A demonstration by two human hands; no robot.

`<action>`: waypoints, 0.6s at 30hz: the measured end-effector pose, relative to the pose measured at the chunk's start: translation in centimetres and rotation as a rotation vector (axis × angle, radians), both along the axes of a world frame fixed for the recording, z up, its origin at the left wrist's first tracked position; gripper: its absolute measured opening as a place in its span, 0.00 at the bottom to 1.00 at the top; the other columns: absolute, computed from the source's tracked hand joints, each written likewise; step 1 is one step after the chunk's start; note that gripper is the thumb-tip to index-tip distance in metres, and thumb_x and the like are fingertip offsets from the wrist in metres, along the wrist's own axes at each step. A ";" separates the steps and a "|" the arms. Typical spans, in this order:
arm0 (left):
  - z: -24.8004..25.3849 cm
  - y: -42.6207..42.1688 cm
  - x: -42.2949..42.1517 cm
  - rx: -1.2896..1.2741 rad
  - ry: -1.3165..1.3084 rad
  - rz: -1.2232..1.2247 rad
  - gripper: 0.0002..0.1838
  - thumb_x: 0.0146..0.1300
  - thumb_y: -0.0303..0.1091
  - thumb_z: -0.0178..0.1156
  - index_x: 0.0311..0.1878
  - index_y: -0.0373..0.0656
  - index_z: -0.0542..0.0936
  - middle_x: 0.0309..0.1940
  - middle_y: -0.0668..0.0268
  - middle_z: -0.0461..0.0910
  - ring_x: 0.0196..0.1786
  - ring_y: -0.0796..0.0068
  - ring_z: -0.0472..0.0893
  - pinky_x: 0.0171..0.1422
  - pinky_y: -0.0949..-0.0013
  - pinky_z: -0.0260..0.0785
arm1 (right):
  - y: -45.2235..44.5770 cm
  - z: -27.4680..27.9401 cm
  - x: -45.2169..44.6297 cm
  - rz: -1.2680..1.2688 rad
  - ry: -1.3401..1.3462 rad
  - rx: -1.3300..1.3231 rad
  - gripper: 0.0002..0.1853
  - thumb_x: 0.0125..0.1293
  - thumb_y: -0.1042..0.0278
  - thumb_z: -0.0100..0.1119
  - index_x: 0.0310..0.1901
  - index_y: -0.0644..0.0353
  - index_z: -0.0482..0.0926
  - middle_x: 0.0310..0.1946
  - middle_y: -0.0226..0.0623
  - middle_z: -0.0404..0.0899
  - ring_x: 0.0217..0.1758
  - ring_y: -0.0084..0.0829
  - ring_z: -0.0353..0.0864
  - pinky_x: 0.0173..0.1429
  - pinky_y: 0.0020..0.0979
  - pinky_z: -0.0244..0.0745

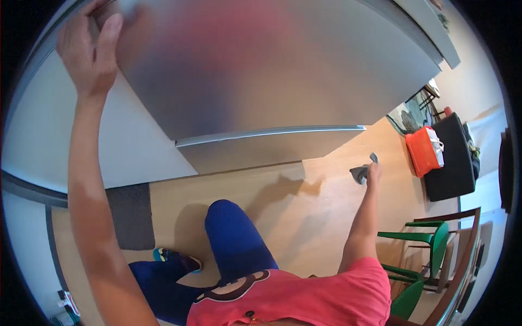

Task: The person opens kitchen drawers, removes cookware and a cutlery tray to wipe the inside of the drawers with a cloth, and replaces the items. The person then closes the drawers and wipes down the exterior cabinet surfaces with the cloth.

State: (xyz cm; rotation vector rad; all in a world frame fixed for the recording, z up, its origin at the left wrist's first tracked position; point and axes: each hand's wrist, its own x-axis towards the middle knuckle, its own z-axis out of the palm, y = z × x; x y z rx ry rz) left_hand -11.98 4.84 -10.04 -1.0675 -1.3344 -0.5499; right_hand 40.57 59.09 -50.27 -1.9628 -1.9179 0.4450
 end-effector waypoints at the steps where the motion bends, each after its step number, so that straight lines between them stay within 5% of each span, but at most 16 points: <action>1: 0.4 -0.3 -0.5 -0.035 0.033 -0.046 0.17 0.62 0.42 0.53 0.50 0.42 0.76 0.45 0.62 0.78 0.48 0.65 0.74 0.57 0.67 0.57 | -3.8 2.7 -1.5 -0.026 0.313 -0.078 0.26 0.59 0.51 0.52 0.53 0.62 0.66 0.35 0.46 0.77 0.37 0.40 0.78 0.40 0.39 0.74; 3: 0.3 -0.2 -0.4 -0.007 0.001 -0.046 0.17 0.61 0.42 0.54 0.49 0.42 0.77 0.43 0.63 0.78 0.47 0.65 0.74 0.57 0.67 0.58 | -12.6 9.1 -5.1 -0.163 0.963 -0.194 0.24 0.61 0.51 0.53 0.52 0.60 0.68 0.39 0.41 0.76 0.38 0.34 0.77 0.39 0.37 0.74; 6: 0.2 0.2 -0.6 0.001 -0.006 -0.090 0.18 0.60 0.43 0.54 0.48 0.42 0.77 0.43 0.63 0.78 0.47 0.65 0.73 0.57 0.66 0.58 | -18.2 12.3 -9.9 0.121 1.340 -0.190 0.21 0.62 0.55 0.56 0.52 0.58 0.69 0.42 0.34 0.73 0.41 0.30 0.76 0.41 0.35 0.73; 10: 0.4 0.3 0.1 0.003 -0.010 -0.091 0.18 0.59 0.43 0.56 0.48 0.43 0.77 0.42 0.64 0.78 0.47 0.65 0.72 0.57 0.65 0.57 | -28.8 13.6 -20.7 0.557 1.213 0.012 0.16 0.63 0.66 0.57 0.50 0.61 0.70 0.42 0.32 0.73 0.45 0.26 0.72 0.54 0.30 0.67; 12: 0.2 0.3 0.0 0.014 -0.030 -0.071 0.18 0.57 0.43 0.58 0.48 0.43 0.77 0.42 0.64 0.78 0.47 0.65 0.71 0.56 0.65 0.57 | -31.6 10.1 -25.1 0.848 0.809 0.406 0.14 0.63 0.73 0.54 0.50 0.63 0.72 0.43 0.38 0.74 0.49 0.34 0.72 0.55 0.34 0.66; 14: 0.2 0.5 0.1 0.025 0.000 -0.007 0.18 0.56 0.43 0.60 0.47 0.43 0.77 0.42 0.64 0.78 0.46 0.64 0.72 0.56 0.64 0.57 | -36.0 11.0 -29.8 1.102 0.854 0.598 0.23 0.48 0.84 0.59 0.49 0.63 0.72 0.44 0.45 0.72 0.49 0.45 0.71 0.53 0.39 0.68; 15: 0.2 0.7 0.8 0.032 -0.016 0.048 0.17 0.58 0.42 0.59 0.47 0.43 0.78 0.42 0.64 0.78 0.47 0.64 0.72 0.56 0.65 0.58 | -37.9 8.9 -32.5 1.121 0.935 0.456 0.27 0.41 0.79 0.62 0.49 0.61 0.72 0.46 0.46 0.68 0.52 0.47 0.67 0.56 0.40 0.64; 18: 0.6 0.9 2.6 0.011 -0.056 0.018 0.18 0.53 0.40 0.55 0.43 0.37 0.71 0.35 0.56 0.70 0.40 0.59 0.68 0.49 0.60 0.58 | -42.3 10.7 -36.2 1.250 0.626 0.685 0.32 0.40 0.71 0.65 0.53 0.58 0.72 0.47 0.41 0.67 0.53 0.42 0.66 0.58 0.41 0.60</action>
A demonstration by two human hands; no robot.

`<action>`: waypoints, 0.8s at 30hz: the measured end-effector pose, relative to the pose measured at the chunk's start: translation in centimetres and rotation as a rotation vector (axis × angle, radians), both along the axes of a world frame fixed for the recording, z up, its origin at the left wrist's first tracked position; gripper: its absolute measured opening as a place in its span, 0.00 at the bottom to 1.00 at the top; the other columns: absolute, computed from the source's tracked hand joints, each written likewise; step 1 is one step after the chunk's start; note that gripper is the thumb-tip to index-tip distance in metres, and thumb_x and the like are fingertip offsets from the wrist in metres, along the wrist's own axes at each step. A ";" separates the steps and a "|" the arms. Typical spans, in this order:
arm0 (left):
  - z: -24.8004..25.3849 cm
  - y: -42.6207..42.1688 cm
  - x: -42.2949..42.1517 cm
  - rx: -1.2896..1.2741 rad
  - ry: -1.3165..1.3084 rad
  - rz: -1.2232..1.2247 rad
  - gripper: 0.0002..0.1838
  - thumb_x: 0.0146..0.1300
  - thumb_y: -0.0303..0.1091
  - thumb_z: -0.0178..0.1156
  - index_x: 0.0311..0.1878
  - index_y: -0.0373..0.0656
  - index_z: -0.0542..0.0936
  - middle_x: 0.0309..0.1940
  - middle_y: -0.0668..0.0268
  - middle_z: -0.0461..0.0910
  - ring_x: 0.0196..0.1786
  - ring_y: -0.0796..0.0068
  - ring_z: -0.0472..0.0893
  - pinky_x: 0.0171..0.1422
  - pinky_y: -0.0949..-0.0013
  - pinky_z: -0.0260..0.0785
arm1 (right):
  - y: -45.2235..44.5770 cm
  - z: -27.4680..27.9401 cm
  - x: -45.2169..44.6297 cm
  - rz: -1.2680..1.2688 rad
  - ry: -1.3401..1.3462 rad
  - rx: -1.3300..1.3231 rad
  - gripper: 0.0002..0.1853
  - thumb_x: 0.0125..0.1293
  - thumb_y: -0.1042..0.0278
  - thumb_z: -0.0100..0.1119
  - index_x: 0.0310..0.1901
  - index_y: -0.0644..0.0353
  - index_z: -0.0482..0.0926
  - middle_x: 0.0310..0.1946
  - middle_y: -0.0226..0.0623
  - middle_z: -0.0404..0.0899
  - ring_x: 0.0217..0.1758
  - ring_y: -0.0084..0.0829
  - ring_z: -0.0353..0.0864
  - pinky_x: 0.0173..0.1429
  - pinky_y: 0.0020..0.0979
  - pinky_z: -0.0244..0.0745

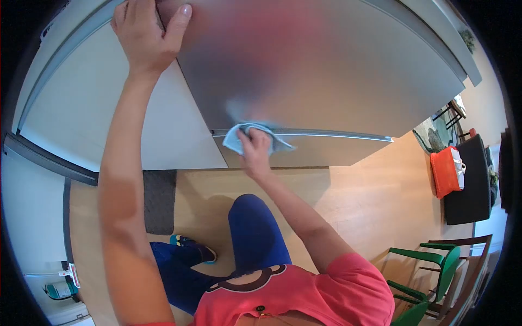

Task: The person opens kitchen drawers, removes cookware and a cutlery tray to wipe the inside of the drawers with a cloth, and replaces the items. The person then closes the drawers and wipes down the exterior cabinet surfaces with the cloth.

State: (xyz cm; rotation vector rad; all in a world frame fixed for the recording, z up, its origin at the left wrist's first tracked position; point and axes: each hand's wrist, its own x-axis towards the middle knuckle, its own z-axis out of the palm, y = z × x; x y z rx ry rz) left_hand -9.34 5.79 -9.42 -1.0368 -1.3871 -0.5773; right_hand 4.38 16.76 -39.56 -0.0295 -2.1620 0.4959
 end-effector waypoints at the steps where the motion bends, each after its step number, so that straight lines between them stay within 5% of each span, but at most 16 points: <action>1: 0.0 0.0 -0.4 0.011 0.039 -0.007 0.18 0.52 0.40 0.55 0.43 0.37 0.71 0.36 0.56 0.70 0.40 0.59 0.68 0.49 0.60 0.58 | -1.1 0.4 -0.6 0.009 0.000 0.057 0.33 0.40 0.68 0.66 0.54 0.57 0.71 0.47 0.39 0.67 0.52 0.40 0.66 0.58 0.41 0.59; 5: -0.3 0.1 -1.4 0.026 0.081 -0.016 0.19 0.51 0.40 0.56 0.43 0.37 0.71 0.35 0.57 0.69 0.40 0.58 0.67 0.49 0.60 0.57 | -4.2 2.0 -2.4 -0.035 -0.238 0.139 0.33 0.38 0.61 0.66 0.52 0.56 0.70 0.48 0.36 0.66 0.54 0.37 0.65 0.58 0.40 0.58; 15: 0.2 -1.4 -1.7 -0.029 -0.015 -0.084 0.13 0.63 0.39 0.54 0.48 0.46 0.79 0.42 0.64 0.79 0.46 0.67 0.75 0.54 0.68 0.63 | -1.9 1.9 -0.7 -0.211 -0.229 0.178 0.24 0.44 0.66 0.58 0.48 0.52 0.72 0.48 0.35 0.67 0.54 0.35 0.65 0.61 0.40 0.53; 24: -0.4 -1.2 -2.3 -0.012 -0.039 -0.137 0.13 0.64 0.38 0.53 0.48 0.44 0.79 0.43 0.64 0.79 0.47 0.69 0.75 0.55 0.70 0.63 | 13.0 0.8 8.5 -0.542 -0.228 0.283 0.22 0.45 0.70 0.59 0.47 0.48 0.75 0.46 0.36 0.70 0.52 0.38 0.67 0.60 0.45 0.55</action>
